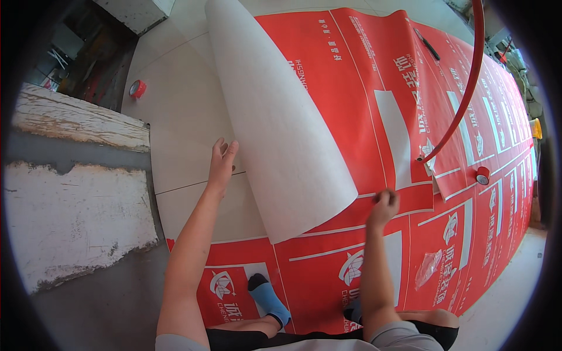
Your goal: The person unrolls a large red protective sheet onto the floor of a room under construction. They use red tape to secure the edges of the sheet to the floor and then use a utility knife to cut the sheet to fit around a protruding pipe.
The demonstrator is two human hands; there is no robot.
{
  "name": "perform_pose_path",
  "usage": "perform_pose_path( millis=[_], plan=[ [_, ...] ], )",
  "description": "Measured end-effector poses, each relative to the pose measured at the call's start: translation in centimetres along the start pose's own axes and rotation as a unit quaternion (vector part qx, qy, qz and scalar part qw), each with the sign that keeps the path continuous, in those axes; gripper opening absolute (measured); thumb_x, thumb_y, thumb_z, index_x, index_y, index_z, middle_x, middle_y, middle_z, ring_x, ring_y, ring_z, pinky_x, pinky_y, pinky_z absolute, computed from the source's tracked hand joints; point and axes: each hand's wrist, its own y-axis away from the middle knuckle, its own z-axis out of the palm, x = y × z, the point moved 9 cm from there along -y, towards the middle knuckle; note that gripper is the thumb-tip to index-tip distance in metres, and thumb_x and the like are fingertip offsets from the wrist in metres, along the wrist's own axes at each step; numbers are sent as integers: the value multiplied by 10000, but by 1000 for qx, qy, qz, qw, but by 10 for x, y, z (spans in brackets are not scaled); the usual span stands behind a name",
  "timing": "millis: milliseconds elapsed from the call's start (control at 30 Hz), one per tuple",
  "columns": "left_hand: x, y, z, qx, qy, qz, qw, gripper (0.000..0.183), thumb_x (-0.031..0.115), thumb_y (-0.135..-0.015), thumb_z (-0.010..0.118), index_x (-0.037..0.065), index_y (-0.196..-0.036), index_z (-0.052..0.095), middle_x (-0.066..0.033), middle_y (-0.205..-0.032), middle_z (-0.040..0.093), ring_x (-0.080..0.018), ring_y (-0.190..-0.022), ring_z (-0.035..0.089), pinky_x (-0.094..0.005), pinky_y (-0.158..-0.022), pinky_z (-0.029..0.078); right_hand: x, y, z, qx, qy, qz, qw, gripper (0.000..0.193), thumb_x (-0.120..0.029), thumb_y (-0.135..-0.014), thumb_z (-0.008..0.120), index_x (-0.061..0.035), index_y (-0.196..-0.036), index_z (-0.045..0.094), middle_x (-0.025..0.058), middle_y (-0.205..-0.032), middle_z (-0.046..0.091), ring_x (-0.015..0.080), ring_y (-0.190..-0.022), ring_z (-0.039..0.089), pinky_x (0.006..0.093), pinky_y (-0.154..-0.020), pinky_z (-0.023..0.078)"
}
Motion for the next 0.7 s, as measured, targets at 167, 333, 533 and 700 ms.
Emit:
perform_pose_path(
  millis=[167,333,533,700],
  plan=[
    [-47,-39,24,-109,123,-81,983,1136,781,-814,560,26,-1552,142,-203,-1579,259,-367,-1454,268,-516,-1106,335,-62,-51,188,-364,7,44,930,478,-303,-965,584,59,-1276,549,118,-1086,630,185,-984,602,305,-892,478],
    [-40,-48,67,-176,226,-56,957,964,762,-899,424,57,-1535,255,-154,-1548,353,-289,-1431,333,-434,-1136,333,-41,8,280,-532,32,193,824,826,-464,-930,635,39,-1490,294,227,-1402,492,291,-1260,528,394,-1012,460],
    [-30,-21,75,-228,345,-77,907,757,625,-996,371,52,-1489,353,-144,-1449,478,-255,-1292,512,-394,-1068,460,-53,82,290,-559,83,113,817,1081,-445,-783,788,61,-1521,180,288,-1414,459,330,-1293,508,404,-1068,426],
    [-9,3,80,-191,321,19,927,667,472,-978,517,46,-1466,358,-140,-1317,540,-244,-1140,603,-387,-888,575,-78,105,279,-532,101,25,840,1098,-384,-691,853,97,-1476,255,284,-1372,505,338,-1258,541,400,-1060,438]
  ],
)
